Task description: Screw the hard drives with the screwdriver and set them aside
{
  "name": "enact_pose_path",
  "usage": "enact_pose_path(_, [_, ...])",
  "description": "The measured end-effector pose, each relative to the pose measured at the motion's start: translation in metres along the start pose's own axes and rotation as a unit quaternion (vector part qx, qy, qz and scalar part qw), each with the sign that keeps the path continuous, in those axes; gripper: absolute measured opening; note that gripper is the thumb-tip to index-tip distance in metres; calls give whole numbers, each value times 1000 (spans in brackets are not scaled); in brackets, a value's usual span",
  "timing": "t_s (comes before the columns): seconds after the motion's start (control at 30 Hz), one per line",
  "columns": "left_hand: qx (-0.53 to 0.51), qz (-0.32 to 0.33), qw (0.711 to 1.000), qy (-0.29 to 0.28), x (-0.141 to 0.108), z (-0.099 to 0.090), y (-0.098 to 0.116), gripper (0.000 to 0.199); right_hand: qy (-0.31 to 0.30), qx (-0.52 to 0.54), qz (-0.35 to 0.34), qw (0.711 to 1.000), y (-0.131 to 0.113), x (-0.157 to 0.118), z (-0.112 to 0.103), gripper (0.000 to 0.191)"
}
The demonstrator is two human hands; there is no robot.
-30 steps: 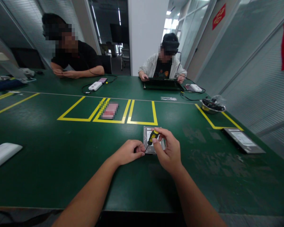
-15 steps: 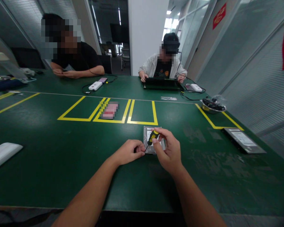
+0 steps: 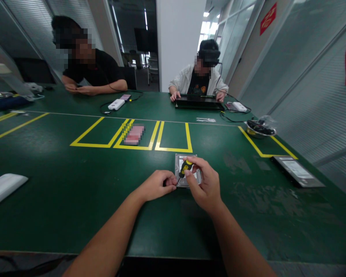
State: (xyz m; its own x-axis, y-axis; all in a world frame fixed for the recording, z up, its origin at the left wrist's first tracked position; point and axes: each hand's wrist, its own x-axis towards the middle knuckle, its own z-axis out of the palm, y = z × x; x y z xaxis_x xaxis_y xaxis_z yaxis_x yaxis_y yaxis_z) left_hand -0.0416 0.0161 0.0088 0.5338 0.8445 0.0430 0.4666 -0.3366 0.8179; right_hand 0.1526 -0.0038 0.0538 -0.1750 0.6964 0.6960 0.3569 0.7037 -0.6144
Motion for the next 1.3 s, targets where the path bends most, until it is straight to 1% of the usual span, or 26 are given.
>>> enact_pose_path(0.13, [0, 9, 1000, -5, 0, 0, 0, 6, -7, 15, -12, 1000, -1, 1, -1, 40])
enact_pose_path(0.27, [2, 26, 1000, 3, 0, 0, -1, 5, 1, 27, -32, 999, 0, 4, -1, 37])
enact_pose_path(0.43, [2, 20, 1000, 1, 0, 0, -1, 5, 4, 36, -20, 999, 0, 5, -1, 32])
enact_pose_path(0.67, [3, 20, 1000, 5, 0, 0, 0, 5, -40, 50, -6, 998, -1, 4, -2, 37])
enact_pose_path(0.87, [16, 24, 999, 15, 0, 0, 0, 3, -63, 61, -18, 996, -5, 9, -1, 37])
enact_pose_path(0.93, [26, 26, 999, 13, 1, -1, 0, 4, -58, 62, -25, 996, -5, 12, 0, 37])
enact_pose_path(1.0, [32, 25, 999, 9, 1, -1, 1, 4, -37, 59, -30, 997, -4, 14, 2, 35])
enact_pose_path(1.1, [19, 18, 1000, 8, 0, -2, 2, 4, -8, 45, -34, 998, -2, 16, 3, 27])
enact_pose_path(1.17, [3, 17, 1000, 8, 0, -1, 2, 4, -13, 40, -37, 998, -2, 16, 4, 25])
enact_pose_path(1.3, [-13, 22, 1000, 9, 0, 0, 0, 5, -42, 41, -44, 997, -4, 15, 3, 33])
